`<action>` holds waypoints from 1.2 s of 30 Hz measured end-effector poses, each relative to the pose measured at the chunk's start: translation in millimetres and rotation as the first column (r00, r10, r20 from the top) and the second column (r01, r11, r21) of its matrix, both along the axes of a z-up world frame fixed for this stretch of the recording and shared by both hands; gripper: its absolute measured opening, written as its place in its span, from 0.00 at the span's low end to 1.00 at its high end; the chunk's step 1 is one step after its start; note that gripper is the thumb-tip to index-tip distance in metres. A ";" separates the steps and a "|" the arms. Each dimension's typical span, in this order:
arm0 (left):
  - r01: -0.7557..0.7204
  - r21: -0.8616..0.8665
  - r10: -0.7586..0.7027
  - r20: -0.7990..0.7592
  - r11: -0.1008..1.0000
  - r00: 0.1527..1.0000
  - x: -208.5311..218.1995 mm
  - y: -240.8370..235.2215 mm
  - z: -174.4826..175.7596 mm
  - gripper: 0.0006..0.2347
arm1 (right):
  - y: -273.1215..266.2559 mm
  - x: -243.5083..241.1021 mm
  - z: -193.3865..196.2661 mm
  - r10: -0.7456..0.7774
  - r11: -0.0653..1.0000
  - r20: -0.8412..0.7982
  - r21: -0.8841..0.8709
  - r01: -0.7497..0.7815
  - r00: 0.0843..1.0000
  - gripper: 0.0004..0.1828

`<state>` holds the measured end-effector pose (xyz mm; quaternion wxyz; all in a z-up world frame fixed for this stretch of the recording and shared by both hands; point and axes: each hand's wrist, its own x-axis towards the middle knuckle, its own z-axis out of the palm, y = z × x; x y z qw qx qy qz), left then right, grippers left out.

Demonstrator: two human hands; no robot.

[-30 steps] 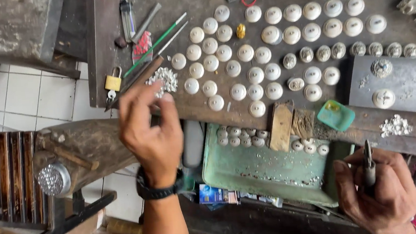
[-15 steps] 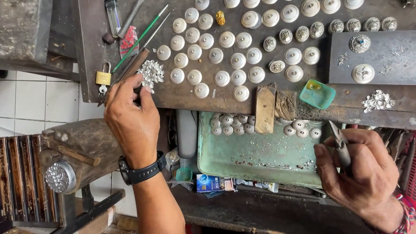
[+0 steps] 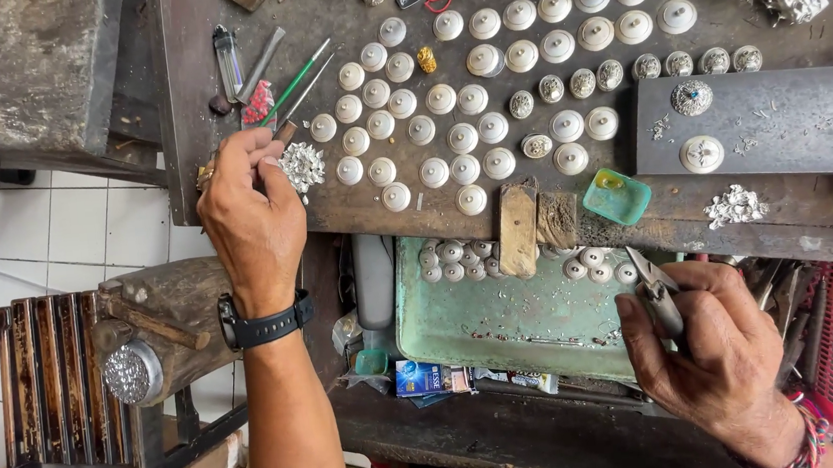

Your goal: The person is using pliers to attach small silver rings and decorative elements to larger silver jewelry components on a workshop bench.

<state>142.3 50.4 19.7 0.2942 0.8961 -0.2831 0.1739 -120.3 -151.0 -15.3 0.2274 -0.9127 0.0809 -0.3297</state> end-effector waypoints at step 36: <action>0.239 0.425 -0.297 0.074 0.873 0.952 6.3 11.5 -2.8 0.12 | -2.2 6.6 8.0 0.050 0.999 -0.044 -0.013 -0.051 0.998 0.13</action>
